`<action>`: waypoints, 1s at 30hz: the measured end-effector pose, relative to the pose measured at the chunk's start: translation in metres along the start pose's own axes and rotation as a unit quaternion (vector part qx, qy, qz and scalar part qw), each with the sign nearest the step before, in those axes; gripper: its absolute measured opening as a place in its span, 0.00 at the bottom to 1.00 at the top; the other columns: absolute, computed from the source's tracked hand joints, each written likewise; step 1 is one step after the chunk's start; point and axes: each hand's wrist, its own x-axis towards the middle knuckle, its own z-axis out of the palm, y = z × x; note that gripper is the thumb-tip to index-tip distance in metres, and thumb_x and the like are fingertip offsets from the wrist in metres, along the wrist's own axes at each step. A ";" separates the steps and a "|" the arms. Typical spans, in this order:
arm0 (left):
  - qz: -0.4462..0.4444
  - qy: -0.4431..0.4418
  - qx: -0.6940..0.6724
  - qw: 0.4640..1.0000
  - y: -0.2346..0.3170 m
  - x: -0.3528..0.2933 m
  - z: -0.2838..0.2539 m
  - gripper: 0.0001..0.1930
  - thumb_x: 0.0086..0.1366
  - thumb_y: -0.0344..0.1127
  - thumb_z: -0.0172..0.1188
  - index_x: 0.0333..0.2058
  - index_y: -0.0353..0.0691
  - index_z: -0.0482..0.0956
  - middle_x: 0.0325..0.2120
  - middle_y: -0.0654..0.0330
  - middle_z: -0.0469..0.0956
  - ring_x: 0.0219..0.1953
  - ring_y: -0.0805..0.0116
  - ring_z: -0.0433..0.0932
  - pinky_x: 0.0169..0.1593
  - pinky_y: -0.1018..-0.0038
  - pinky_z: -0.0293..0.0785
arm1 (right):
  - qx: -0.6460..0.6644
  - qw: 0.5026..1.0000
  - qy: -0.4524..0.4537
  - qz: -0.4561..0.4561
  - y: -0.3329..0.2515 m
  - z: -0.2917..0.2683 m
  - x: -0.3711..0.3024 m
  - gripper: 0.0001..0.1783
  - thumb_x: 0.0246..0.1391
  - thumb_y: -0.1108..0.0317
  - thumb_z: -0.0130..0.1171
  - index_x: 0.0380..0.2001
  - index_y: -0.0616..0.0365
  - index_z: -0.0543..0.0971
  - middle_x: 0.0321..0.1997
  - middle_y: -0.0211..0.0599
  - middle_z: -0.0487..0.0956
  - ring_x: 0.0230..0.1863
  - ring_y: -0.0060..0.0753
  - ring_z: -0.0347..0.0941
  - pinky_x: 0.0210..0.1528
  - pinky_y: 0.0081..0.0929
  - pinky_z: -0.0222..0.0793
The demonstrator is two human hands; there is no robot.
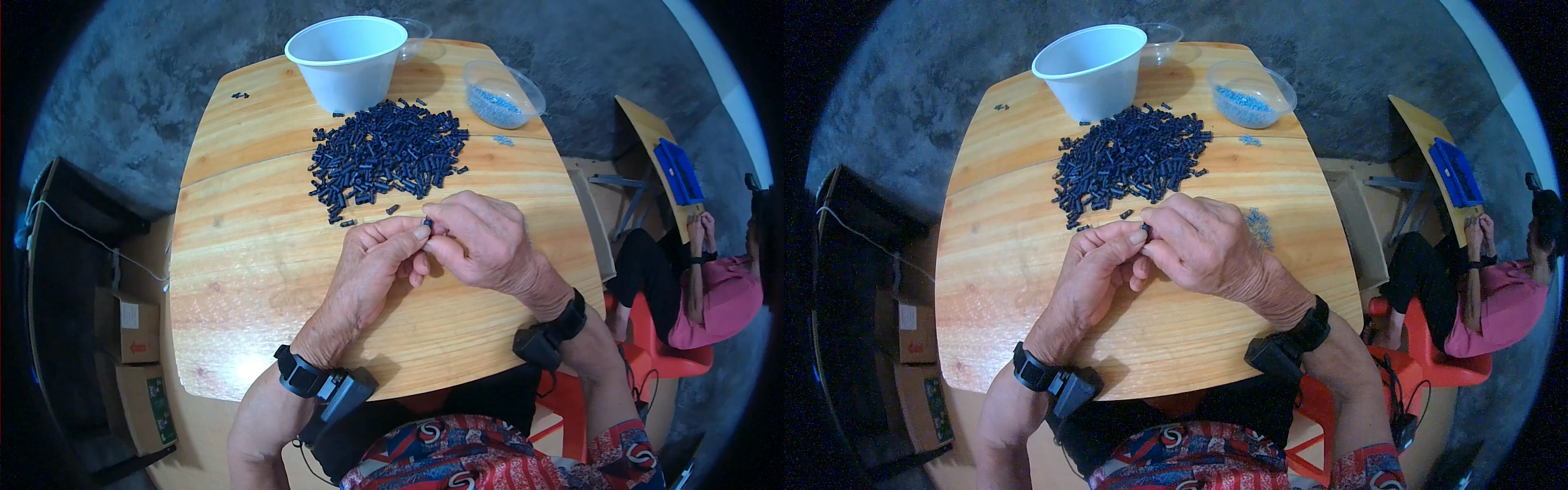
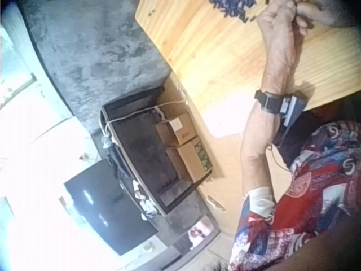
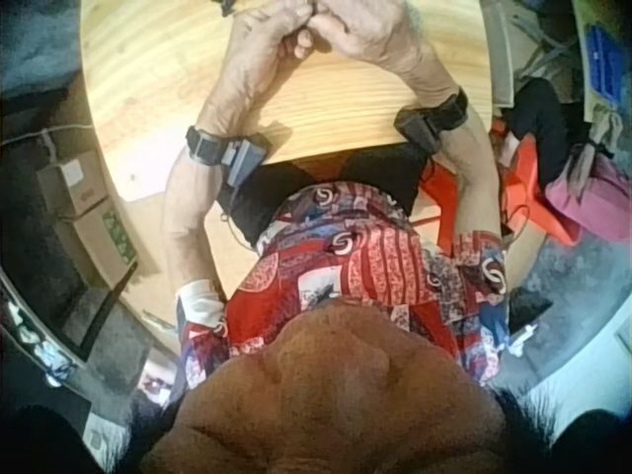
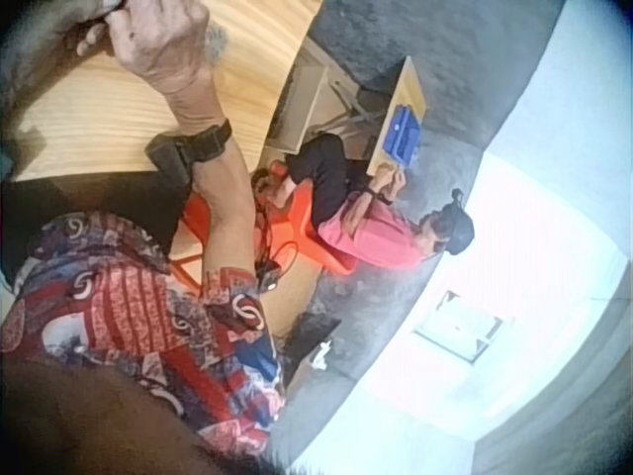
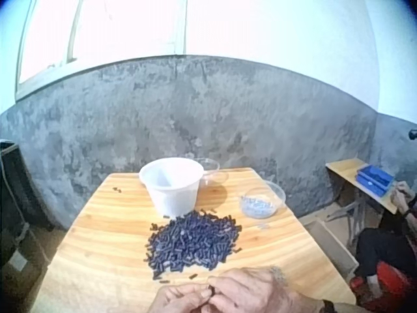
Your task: Assembling small blue and black plastic or rubber components at a workbench.
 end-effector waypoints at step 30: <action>0.003 0.029 0.176 0.984 0.005 -0.005 0.013 0.13 0.68 0.34 0.49 0.30 0.32 0.78 0.20 0.61 0.77 0.21 0.78 0.74 0.26 0.83 0.72 | -0.087 0.993 -0.081 0.003 -0.002 0.000 -0.006 0.09 0.42 0.67 0.57 0.18 0.55 0.67 0.20 0.33 0.66 0.21 0.31 0.70 0.24 0.27 0.70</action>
